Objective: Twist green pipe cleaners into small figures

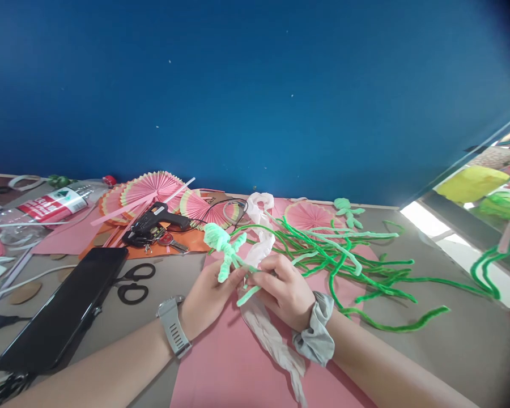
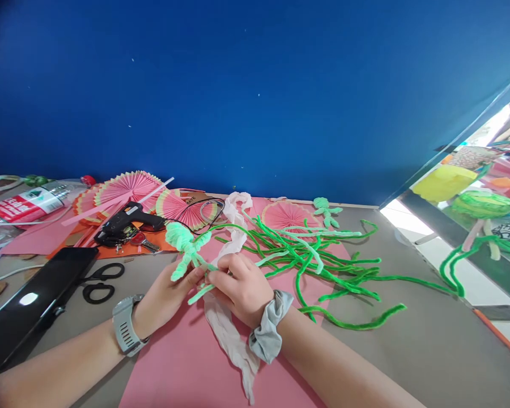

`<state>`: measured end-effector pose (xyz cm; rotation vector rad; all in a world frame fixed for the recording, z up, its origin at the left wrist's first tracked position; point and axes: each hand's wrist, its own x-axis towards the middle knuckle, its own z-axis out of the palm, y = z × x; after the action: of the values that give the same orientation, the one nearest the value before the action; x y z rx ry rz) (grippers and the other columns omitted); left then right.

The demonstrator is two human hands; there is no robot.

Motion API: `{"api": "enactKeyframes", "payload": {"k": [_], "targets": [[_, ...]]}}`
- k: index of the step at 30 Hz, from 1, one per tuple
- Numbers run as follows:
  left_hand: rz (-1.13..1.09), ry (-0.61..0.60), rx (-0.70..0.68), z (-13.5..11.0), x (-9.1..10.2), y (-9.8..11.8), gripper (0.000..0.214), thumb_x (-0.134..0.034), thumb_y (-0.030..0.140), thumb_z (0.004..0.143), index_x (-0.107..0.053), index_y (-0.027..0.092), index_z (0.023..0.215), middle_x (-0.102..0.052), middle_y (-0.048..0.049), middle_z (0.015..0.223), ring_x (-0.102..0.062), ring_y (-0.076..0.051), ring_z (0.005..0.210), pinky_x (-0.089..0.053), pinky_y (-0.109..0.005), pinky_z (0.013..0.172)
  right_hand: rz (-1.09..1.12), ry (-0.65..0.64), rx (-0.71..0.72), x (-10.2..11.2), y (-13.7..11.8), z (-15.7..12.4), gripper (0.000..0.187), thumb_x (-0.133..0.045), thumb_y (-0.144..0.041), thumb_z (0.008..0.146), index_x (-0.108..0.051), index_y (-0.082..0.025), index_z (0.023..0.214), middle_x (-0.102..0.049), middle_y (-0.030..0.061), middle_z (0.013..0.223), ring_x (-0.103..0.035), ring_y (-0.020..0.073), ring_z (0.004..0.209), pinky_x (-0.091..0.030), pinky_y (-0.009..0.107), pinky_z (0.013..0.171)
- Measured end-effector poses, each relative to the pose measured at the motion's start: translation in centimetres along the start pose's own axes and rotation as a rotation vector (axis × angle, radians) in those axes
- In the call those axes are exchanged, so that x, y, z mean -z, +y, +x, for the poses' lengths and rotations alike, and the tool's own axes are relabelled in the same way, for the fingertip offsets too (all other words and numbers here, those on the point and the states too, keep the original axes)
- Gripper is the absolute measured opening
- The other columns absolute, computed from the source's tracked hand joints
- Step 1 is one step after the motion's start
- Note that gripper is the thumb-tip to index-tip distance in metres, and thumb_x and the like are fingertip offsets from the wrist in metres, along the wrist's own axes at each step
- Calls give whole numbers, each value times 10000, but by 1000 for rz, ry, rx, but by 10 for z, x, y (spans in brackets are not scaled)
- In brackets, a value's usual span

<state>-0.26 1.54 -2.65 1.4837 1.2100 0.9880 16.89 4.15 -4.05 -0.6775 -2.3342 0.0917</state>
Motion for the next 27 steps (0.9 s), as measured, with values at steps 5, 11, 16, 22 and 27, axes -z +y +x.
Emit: {"api": "enactKeyframes", "payload": {"k": [5,11,16,22,27], "targets": [[62,60,7,1,1,0,296,-430,381,849,-503,177,647,-509,32,612,-476,-121,607,-366,-221,637,168,100,-99,-3,1,0,150,-550,-216,800,-470,-217,927,-453,33,851,-470,161,774,-439,288,656],[121,166,-17,0,3,0,285,-467,364,832,-508,184,616,-531,26,605,-474,-135,606,-355,-232,661,282,48,-316,-4,4,2,376,-624,-415,731,-404,-199,946,-457,-8,750,-416,122,597,-376,246,527],[97,140,-6,-1,0,2,277,-483,363,822,-512,187,611,-530,25,591,-476,-132,589,-364,-225,625,263,-47,-430,-5,-1,2,409,-644,-428,695,-376,-203,907,-432,-25,728,-386,110,584,-366,238,529],[47,169,6,-2,-2,0,267,-523,363,794,-533,186,595,-552,10,613,-488,-150,622,-367,-241,654,281,0,-523,-7,-5,2,403,-627,-421,687,-348,-207,883,-369,-41,693,-341,100,555,-364,228,503],[88,147,20,-1,0,1,263,-476,358,827,-524,190,631,-552,21,613,-486,-140,621,-365,-237,657,381,-75,-517,-3,-4,5,297,-568,-393,756,-429,-189,921,-485,-15,720,-433,104,591,-391,220,545]]}}
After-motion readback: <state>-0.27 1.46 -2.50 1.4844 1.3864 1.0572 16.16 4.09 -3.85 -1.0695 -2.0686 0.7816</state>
